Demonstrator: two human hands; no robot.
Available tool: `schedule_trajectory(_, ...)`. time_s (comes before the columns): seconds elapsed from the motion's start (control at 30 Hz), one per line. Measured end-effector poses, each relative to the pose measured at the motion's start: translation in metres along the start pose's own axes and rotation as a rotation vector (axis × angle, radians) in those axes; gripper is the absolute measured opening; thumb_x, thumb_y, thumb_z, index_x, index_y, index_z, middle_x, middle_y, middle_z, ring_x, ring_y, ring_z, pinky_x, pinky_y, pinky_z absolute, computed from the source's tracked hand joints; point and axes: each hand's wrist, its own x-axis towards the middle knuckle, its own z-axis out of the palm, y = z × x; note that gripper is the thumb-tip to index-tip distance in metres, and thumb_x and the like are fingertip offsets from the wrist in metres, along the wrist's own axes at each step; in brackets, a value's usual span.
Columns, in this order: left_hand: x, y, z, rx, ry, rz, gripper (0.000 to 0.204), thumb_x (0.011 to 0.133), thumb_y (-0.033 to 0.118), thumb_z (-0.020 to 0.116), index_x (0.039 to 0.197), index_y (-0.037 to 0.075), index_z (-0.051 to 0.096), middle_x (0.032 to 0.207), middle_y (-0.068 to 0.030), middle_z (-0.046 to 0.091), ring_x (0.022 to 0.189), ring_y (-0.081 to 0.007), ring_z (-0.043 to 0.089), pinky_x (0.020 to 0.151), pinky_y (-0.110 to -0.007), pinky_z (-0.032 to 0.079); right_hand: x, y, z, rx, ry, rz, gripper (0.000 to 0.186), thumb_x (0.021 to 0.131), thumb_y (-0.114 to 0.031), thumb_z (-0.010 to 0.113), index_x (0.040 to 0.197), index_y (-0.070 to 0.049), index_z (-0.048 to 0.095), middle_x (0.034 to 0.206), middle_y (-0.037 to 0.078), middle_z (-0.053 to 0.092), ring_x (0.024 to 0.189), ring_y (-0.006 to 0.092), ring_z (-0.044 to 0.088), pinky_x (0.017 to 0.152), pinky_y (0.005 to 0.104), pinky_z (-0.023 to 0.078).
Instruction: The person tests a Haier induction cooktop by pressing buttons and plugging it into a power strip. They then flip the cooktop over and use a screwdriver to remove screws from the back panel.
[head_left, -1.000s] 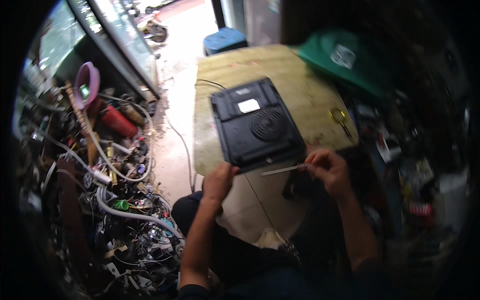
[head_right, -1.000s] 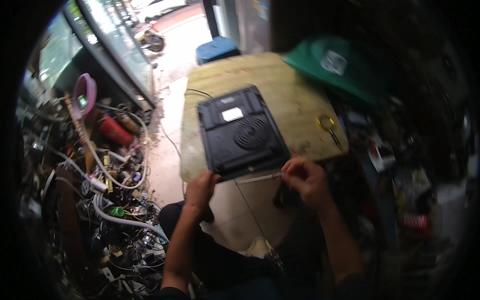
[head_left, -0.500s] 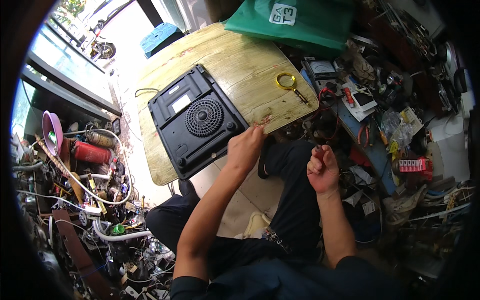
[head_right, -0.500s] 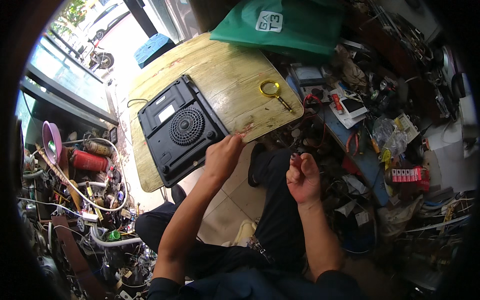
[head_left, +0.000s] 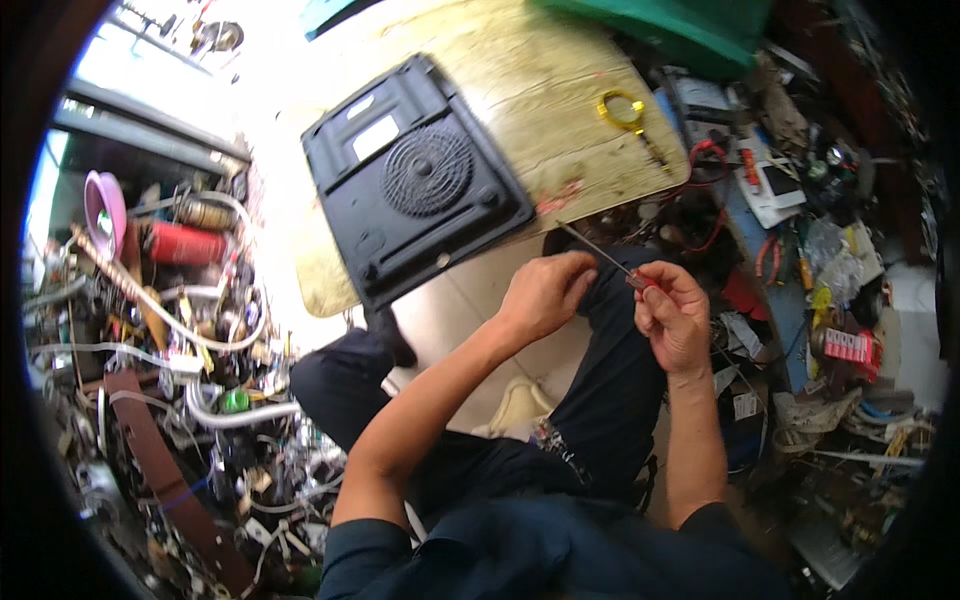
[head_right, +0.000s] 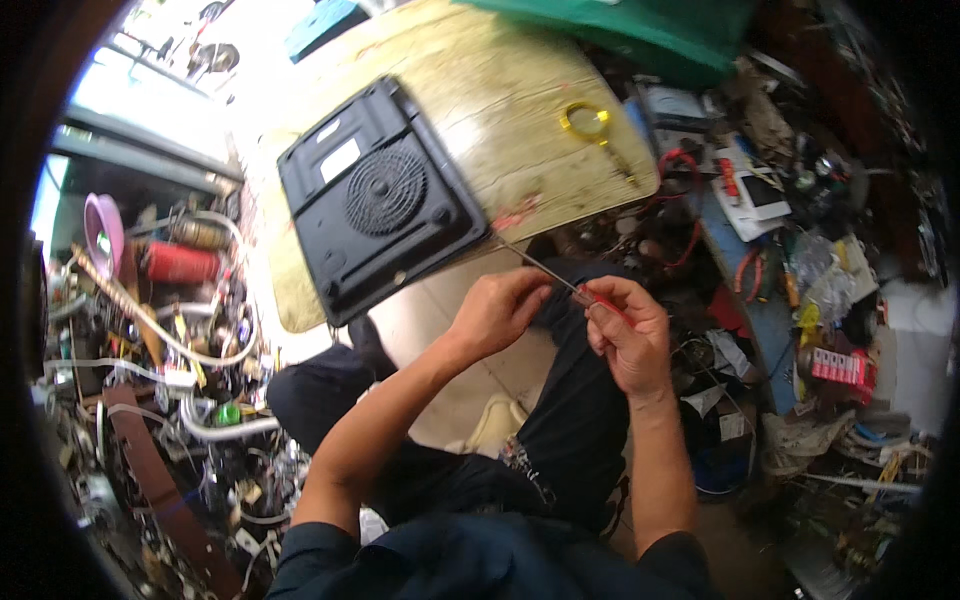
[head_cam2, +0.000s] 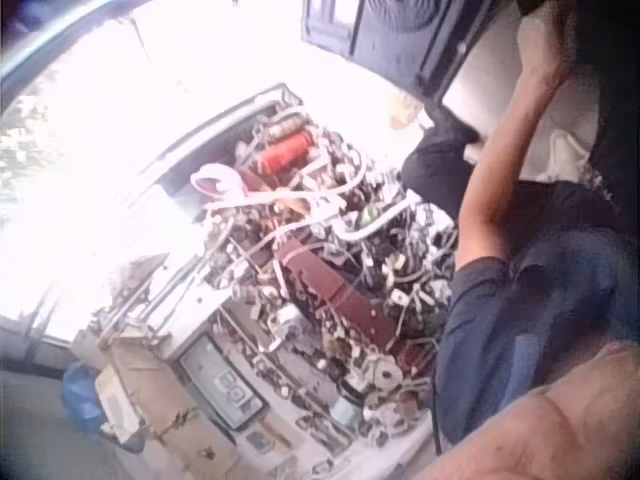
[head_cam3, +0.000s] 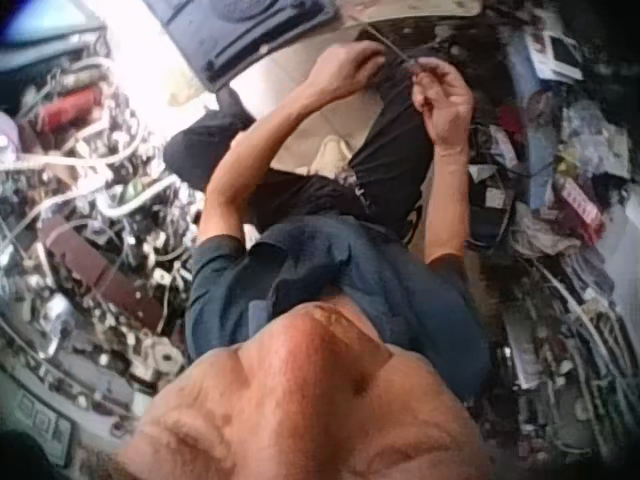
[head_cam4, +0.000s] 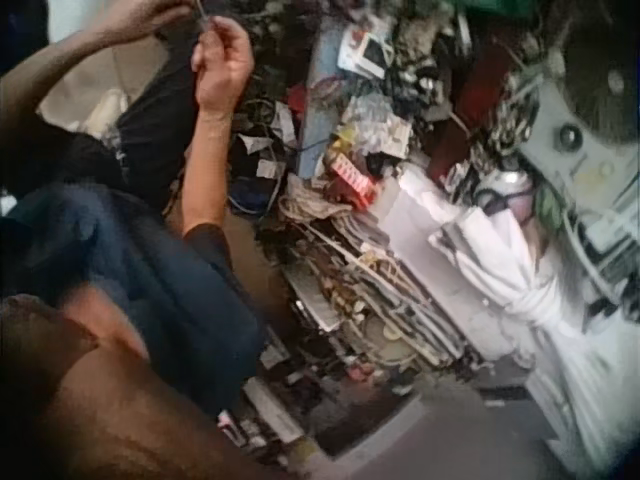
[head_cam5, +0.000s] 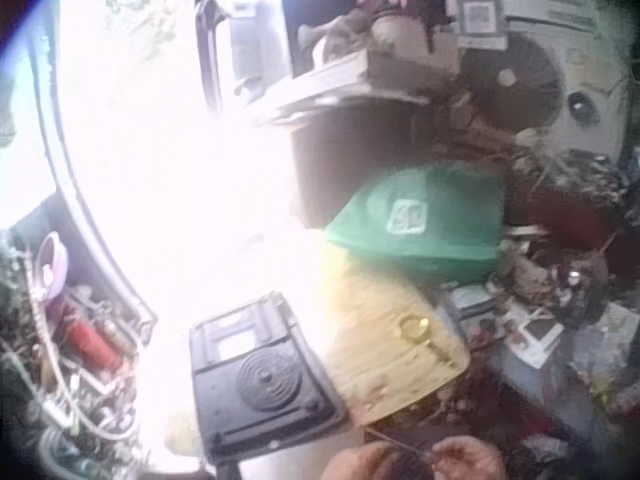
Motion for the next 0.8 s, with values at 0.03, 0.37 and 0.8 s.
schedule_trajectory(0.03, -0.024, -0.012, -0.007, -0.063, -0.109, -0.103, 0.022, 0.099, 0.018, 0.069, 0.115, 0.003, 0.07, 0.093, -0.0175, 0.074, 0.073, -0.0306, 0.071, 0.068, -0.039, 0.056, 0.001, -0.005, 0.008, -0.196, -0.028, 0.026, 0.029, 0.099, -0.008, 0.069, 0.127, -0.002, 0.067, 0.098, 0.008, 0.069, 0.068, 0.0077, 0.056, 0.057, 0.0206, 0.044)
schedule_trajectory(0.37, -0.114, -0.075, -0.069, -1.127, 0.346, -0.746, 0.044, 0.101, 0.034, 0.072, 0.132, 0.004, 0.063, 0.117, -0.011, 0.073, 0.077, -0.0125, 0.067, 0.059, -0.022, 0.046, 0.033, 0.005, 0.118, -1.016, -0.321, -0.382, 0.022, 0.089, -0.002, 0.071, 0.11, 0.002, 0.073, 0.087, 0.012, 0.067, 0.071, 0.0213, 0.065, 0.065, 0.0309, 0.051)
schedule_trajectory(0.8, -0.099, -0.06, -0.075, -1.355, 0.473, -0.689, 0.041, 0.099, 0.034, 0.073, 0.127, 0.005, 0.067, 0.119, -0.0114, 0.074, 0.084, -0.0146, 0.071, 0.065, -0.024, 0.051, 0.029, 0.015, 0.139, -1.188, -0.29, -0.526, 0.026, 0.084, 0.003, 0.074, 0.109, 0.0, 0.073, 0.083, 0.011, 0.064, 0.065, 0.0197, 0.062, 0.059, 0.0309, 0.049)
